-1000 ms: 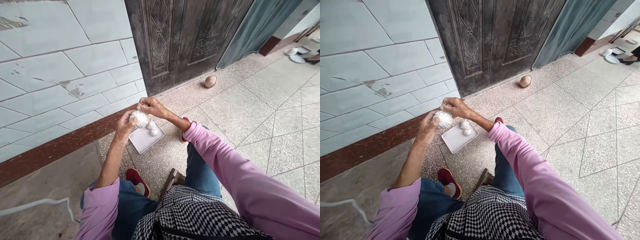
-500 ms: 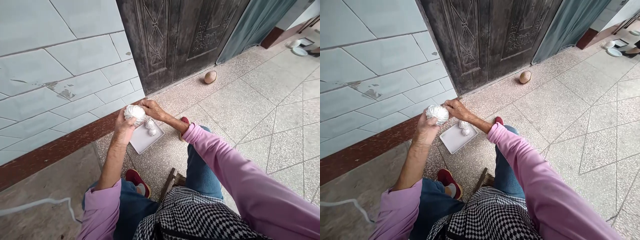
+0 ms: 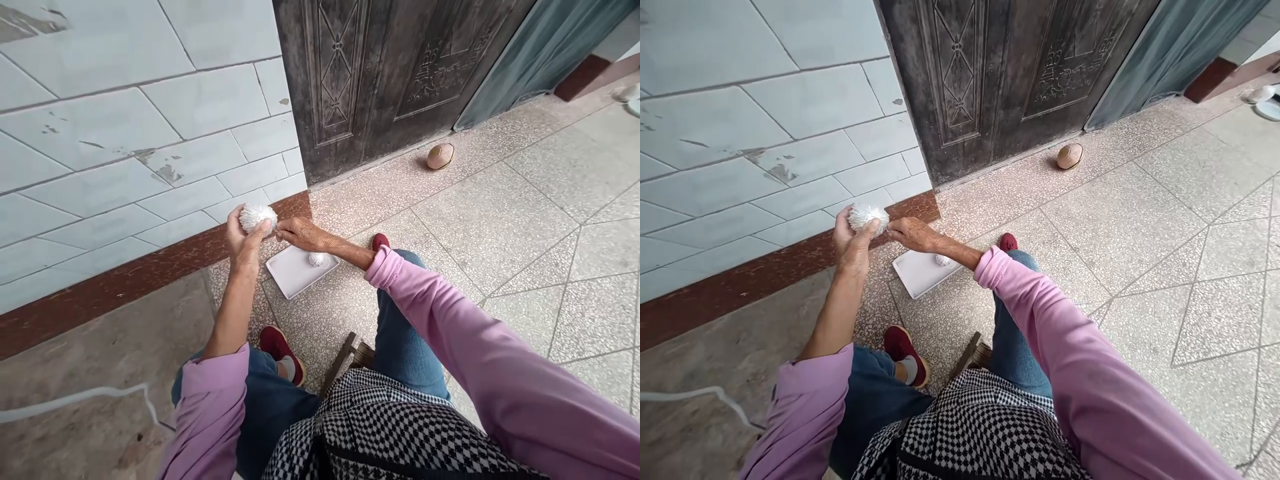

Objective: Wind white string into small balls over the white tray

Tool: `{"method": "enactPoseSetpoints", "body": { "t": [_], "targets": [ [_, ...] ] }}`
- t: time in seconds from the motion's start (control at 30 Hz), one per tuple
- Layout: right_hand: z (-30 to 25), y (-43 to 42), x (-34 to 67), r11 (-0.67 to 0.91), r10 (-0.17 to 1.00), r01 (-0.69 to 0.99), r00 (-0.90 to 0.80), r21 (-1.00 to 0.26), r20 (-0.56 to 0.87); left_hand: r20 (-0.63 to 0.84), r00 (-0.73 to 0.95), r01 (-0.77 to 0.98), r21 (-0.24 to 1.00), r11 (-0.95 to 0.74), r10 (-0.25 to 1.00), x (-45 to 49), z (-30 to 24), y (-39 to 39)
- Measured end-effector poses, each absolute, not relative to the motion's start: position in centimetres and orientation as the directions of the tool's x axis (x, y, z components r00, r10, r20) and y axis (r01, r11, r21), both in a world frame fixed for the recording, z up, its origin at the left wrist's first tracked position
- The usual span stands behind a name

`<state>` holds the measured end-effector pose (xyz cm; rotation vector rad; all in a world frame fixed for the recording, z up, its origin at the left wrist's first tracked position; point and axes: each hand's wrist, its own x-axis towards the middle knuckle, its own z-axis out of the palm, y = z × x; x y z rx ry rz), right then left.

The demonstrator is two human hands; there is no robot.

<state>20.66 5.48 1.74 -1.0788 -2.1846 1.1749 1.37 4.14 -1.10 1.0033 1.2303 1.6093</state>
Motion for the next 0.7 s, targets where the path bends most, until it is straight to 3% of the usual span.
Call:
{"method": "enactPoseSetpoints", "body": {
  "t": [0.1,0.23,0.37,0.57,0.7],
  "targets": [
    [2.5,4.6,20.7,0.338,0.737,0.347,-0.676,-0.875,0.017,0.111,-0.34,-0.06,0.988,-0.139,0.934,0.6,-1.9,4.4],
    [4.0,3.9,21.4,0.263,0.752,0.242,-0.658,-0.934,0.041,0.164,-0.212,0.065,0.986,-0.153,0.964,-0.1,-2.1,4.0],
    [5.2,4.3,22.7,0.242,0.805,0.204,-0.588,-0.949,0.08,0.049,-0.062,0.127,0.991,-0.04,0.997,0.1,-2.3,3.4],
    [5.2,5.7,24.5,0.251,0.902,0.266,-0.414,-0.931,0.125,-0.03,0.214,-0.061,0.997,0.044,0.976,1.7,-1.3,1.9],
    [4.4,5.8,25.0,0.239,0.914,0.232,-0.382,-0.943,0.138,-0.033,0.254,-0.125,0.99,0.066,0.967,2.4,-0.1,1.2]
  ]
}}
